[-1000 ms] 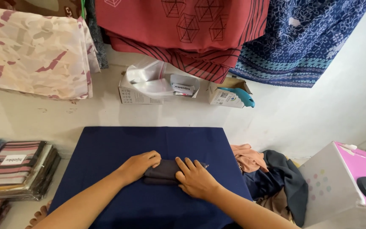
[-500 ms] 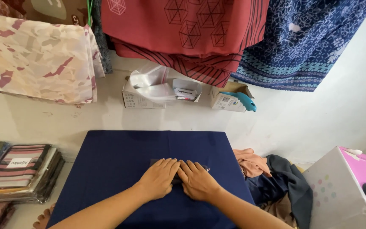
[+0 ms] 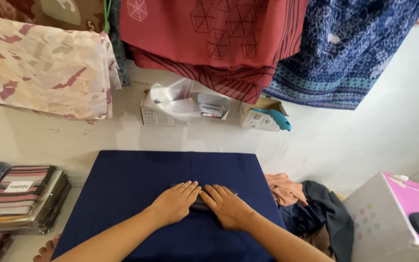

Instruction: The person folds a dark piece of fabric on a blue surface, uses a lint roller to clean it, and then places the folded item into a clear plastic bag. The person then seals the bag and places a label on it.

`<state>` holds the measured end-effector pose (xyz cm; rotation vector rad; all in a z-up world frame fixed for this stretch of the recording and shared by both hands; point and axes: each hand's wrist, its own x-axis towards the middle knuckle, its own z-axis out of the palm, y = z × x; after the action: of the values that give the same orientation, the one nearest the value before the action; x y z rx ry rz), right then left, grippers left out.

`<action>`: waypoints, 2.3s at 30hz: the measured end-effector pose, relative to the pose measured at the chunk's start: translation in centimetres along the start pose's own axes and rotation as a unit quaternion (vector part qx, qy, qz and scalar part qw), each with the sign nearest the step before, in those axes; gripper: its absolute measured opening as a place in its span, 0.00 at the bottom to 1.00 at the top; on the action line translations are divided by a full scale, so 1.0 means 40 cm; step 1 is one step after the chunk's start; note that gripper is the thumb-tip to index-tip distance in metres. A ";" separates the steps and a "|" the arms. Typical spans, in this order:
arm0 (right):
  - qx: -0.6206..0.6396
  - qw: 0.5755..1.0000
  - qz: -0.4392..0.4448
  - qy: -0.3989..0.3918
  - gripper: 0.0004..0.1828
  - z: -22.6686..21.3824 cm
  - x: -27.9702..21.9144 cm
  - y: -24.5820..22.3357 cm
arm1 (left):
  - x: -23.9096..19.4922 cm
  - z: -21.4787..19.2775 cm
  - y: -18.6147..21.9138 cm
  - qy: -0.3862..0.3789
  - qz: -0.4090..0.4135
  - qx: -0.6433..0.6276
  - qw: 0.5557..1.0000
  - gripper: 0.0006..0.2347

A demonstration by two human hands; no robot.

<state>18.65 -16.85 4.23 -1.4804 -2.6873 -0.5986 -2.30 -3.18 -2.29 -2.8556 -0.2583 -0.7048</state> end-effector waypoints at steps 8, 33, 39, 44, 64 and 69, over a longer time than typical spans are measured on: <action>-0.062 0.990 0.123 0.000 0.44 0.071 0.038 -0.035 | 0.024 -0.005 0.035 0.056 -0.042 0.023 0.997 0.23; -0.028 0.998 -0.051 -0.030 0.33 -0.022 0.055 0.035 | 0.073 -0.061 -0.079 0.109 0.101 0.072 0.986 0.12; -0.025 0.997 -0.021 -0.070 0.38 -0.021 0.066 0.032 | 0.070 -0.085 -0.140 0.058 0.135 0.093 0.985 0.16; 0.001 0.987 0.006 -0.163 0.37 -0.010 0.076 0.033 | 0.085 -0.255 -0.170 0.091 0.116 0.176 0.973 0.14; 0.013 0.991 0.014 -0.129 0.34 -0.010 0.070 0.011 | 0.296 -0.623 -0.269 0.185 -0.469 0.112 0.857 0.10; 0.021 0.989 0.017 -0.144 0.34 -0.040 0.074 0.004 | 0.283 -0.637 -0.271 0.185 -0.481 0.082 0.853 0.06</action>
<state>16.88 -14.93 6.35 -1.7185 -2.8534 -0.3476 -5.99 3.01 26.74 -2.2015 -1.6325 -1.2682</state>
